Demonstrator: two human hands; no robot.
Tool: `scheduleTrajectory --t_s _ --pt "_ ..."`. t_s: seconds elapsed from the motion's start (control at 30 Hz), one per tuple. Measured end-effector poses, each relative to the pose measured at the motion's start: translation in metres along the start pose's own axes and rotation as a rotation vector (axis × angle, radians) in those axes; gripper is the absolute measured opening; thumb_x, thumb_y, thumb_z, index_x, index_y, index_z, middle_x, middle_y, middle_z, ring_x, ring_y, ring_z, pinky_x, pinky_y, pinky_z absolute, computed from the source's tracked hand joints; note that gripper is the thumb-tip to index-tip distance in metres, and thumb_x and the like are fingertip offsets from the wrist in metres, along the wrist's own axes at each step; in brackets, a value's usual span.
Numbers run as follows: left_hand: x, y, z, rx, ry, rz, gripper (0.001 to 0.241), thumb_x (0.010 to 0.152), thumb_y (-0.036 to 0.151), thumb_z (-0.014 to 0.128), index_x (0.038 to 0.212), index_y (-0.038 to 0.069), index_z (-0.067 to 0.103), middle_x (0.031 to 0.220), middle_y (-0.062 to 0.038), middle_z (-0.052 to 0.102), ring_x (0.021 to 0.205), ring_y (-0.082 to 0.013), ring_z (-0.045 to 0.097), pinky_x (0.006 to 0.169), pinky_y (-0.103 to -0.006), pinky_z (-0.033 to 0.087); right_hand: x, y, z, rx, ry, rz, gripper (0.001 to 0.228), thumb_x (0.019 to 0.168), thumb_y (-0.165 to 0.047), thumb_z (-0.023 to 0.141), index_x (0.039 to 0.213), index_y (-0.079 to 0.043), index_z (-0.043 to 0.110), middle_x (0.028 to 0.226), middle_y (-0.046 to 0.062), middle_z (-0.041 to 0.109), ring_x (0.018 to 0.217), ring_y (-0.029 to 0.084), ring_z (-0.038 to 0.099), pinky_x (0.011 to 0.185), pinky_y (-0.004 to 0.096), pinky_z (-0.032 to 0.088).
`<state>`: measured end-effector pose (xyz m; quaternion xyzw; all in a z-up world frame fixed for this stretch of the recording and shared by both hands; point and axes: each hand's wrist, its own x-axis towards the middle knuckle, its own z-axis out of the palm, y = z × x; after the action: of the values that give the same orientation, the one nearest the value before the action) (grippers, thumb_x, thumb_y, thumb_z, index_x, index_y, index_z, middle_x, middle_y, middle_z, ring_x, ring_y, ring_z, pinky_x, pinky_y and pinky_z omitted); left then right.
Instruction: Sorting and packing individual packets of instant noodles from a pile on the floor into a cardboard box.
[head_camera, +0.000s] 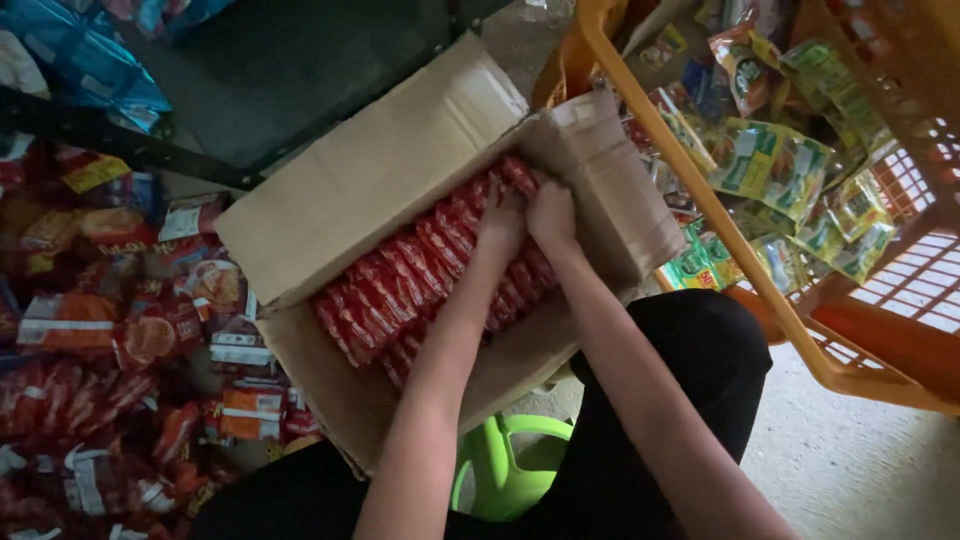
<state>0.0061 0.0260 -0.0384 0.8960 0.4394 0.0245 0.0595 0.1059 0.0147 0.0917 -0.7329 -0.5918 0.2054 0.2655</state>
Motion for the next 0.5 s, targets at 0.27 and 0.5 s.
scheduleTrajectory --t_s 0.27,0.5 --pt "0.026 0.0 0.004 0.022 -0.333 -0.087 0.056 0.094 0.024 0.051 0.15 0.015 0.048 0.153 -0.012 0.046 0.146 -0.0424 0.026 0.115 -0.0698 0.011 0.013 0.017 0.02 0.017 -0.133 0.134 0.039 0.093 -0.012 0.061 0.132 -0.004 0.064 0.119 0.029 0.067 0.111 0.046 0.064 0.096 0.05 0.05" --pt "0.039 0.01 0.065 0.159 -0.285 -0.024 0.062 0.091 0.025 0.055 0.152 0.011 0.052 0.153 -0.017 0.045 0.141 -0.0465 0.028 0.115 -0.0723 0.017 0.031 0.076 0.057 0.056 -0.193 0.071 0.047 0.092 -0.005 0.055 0.138 -0.006 0.063 0.129 0.024 0.067 0.117 0.04 0.063 0.101 0.044 0.048"
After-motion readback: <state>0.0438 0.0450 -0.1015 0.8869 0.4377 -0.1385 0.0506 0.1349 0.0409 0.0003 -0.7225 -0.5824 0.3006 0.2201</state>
